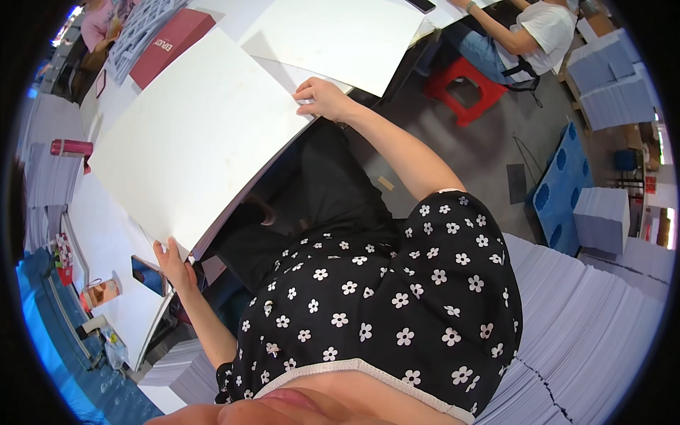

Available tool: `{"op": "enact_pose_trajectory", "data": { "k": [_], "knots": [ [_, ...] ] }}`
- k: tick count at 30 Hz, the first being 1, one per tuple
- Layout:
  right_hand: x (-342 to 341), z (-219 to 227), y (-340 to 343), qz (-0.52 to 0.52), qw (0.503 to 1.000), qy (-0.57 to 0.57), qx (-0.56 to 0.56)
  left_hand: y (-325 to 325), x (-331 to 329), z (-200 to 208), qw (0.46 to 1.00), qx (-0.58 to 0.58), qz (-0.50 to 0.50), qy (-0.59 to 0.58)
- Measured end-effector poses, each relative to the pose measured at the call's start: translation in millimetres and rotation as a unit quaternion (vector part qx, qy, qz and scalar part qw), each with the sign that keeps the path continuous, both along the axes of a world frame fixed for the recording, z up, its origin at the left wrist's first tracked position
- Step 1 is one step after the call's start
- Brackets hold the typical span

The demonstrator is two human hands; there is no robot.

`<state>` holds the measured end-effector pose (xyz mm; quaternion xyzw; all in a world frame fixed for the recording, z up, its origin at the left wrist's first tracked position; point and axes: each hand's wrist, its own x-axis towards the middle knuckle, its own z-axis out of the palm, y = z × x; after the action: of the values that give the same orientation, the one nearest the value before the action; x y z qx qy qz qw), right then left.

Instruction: The person assembles white cardboard boxes by folding the flaps and tucking them into the sides. They repeatedly pick up a flat sheet, fold it into a box shape, and place it on the table. The task is performed by hand without tools.

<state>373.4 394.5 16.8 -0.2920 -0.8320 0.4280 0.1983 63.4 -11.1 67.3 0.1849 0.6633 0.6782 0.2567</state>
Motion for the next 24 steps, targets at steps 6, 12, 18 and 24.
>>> {"op": "enact_pose_trajectory", "data": {
  "k": [6, 12, 18, 24],
  "knots": [
    [0.6, 6.7, -3.1, 0.002, 1.0, -0.029, -0.012, -4.0, -1.4, 0.3, 1.0, -0.017, -0.012, -0.005],
    [1.5, -0.6, -8.3, 0.018, 0.994, -0.004, 0.11, -1.6, 5.4, 0.4, 1.0, -0.015, 0.017, 0.001],
    [3.9, 2.3, -30.2, -0.033, 0.977, 0.032, 0.208, -4.2, 5.9, -3.2, 1.0, -0.011, 0.011, 0.009],
    [14.0, 12.4, -81.6, 0.007, 0.943, 0.002, 0.332, -5.1, 7.0, -8.2, 1.0, -0.012, 0.015, 0.018]
  ]
}}
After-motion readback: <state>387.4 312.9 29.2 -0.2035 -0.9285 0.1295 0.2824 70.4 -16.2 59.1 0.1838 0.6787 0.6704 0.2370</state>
